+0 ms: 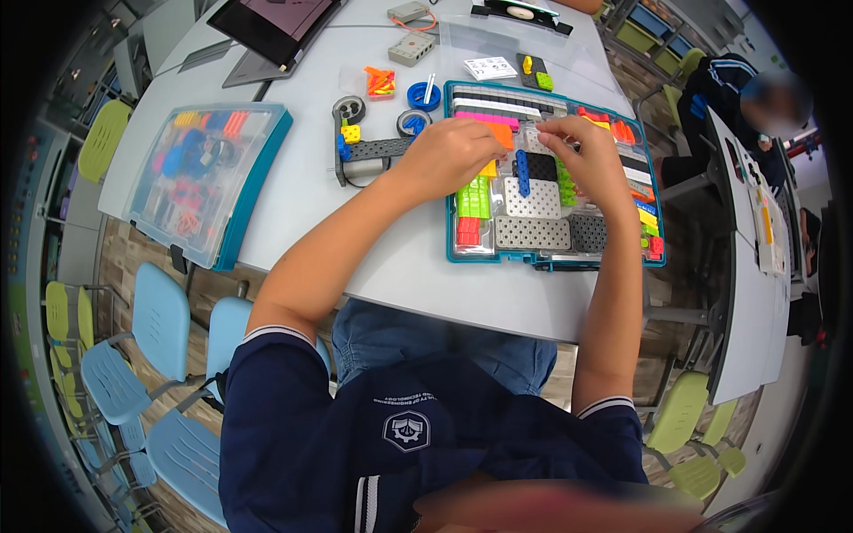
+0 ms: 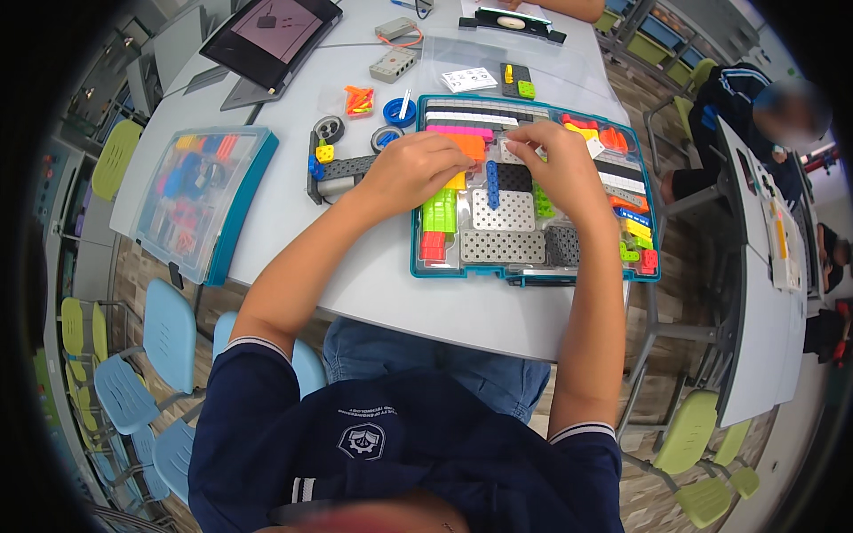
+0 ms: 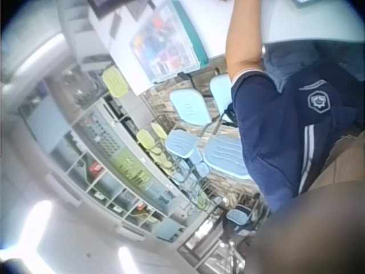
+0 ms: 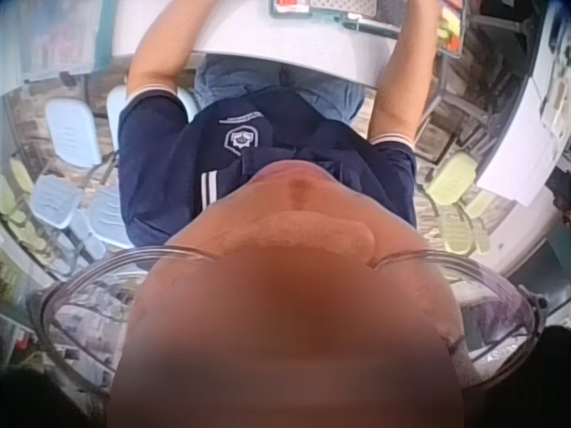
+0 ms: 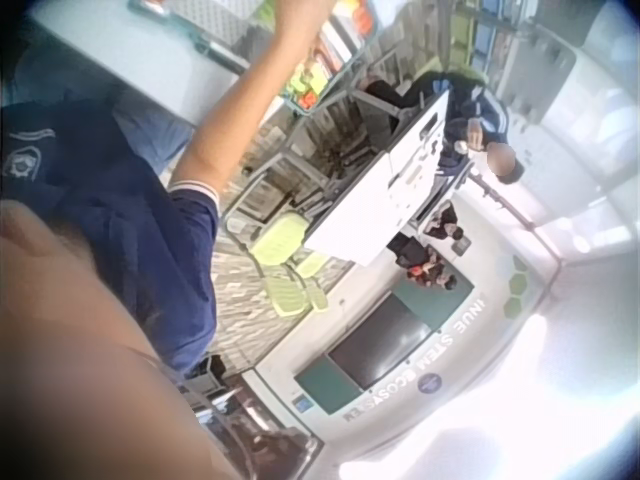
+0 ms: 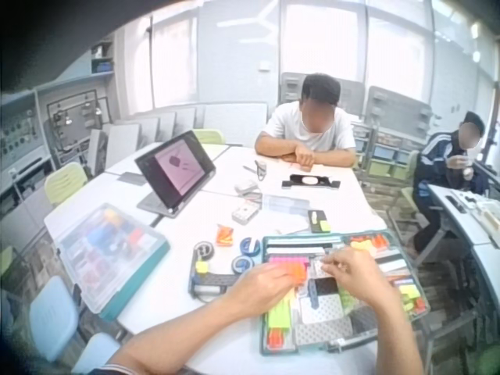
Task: The person assembles a small educational robotics kit by connecting a motor to a base plate and attaching colorful plastic pieces. They handle the motor, base plate, and plastic components, placing them into a compartmentalized storage case.
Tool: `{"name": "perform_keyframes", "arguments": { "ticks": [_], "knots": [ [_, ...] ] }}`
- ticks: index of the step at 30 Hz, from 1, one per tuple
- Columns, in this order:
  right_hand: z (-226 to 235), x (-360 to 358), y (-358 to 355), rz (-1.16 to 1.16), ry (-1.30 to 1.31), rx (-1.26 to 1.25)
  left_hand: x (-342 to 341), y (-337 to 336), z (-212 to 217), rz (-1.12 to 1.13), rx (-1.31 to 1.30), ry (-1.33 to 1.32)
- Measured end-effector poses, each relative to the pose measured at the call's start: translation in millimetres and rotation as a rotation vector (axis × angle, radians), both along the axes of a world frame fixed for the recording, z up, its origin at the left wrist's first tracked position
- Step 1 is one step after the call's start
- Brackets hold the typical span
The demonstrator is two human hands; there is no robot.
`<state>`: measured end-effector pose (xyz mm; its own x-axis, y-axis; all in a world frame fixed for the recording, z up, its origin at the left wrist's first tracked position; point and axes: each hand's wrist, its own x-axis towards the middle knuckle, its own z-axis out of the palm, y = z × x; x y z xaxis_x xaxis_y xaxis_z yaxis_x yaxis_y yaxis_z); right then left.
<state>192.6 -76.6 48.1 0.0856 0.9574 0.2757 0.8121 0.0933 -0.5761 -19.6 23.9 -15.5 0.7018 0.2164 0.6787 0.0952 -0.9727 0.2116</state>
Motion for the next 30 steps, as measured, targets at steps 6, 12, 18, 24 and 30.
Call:
{"name": "perform_keyframes", "arguments": {
  "ticks": [6,12,18,24,30],
  "knots": [
    [-17.0,2.8,-1.1,-0.042,0.043,0.056,1.9,5.1,0.5,-0.003,0.003,-0.003],
    [-37.2,5.8,0.6,-0.002,-0.010,0.192,1.9,5.7,0.4,0.001,-0.008,0.026],
    [-45.6,7.0,1.0,-0.008,-0.010,0.218,3.2,4.9,0.5,0.011,0.002,0.015],
    [-47.5,8.5,2.4,-0.011,-0.056,0.226,2.9,5.1,-1.0,0.005,-0.026,0.013],
    [-48.5,9.5,2.8,-0.007,-0.043,0.224,2.0,4.0,5.1,-0.004,-0.073,0.025]
  ]
}}
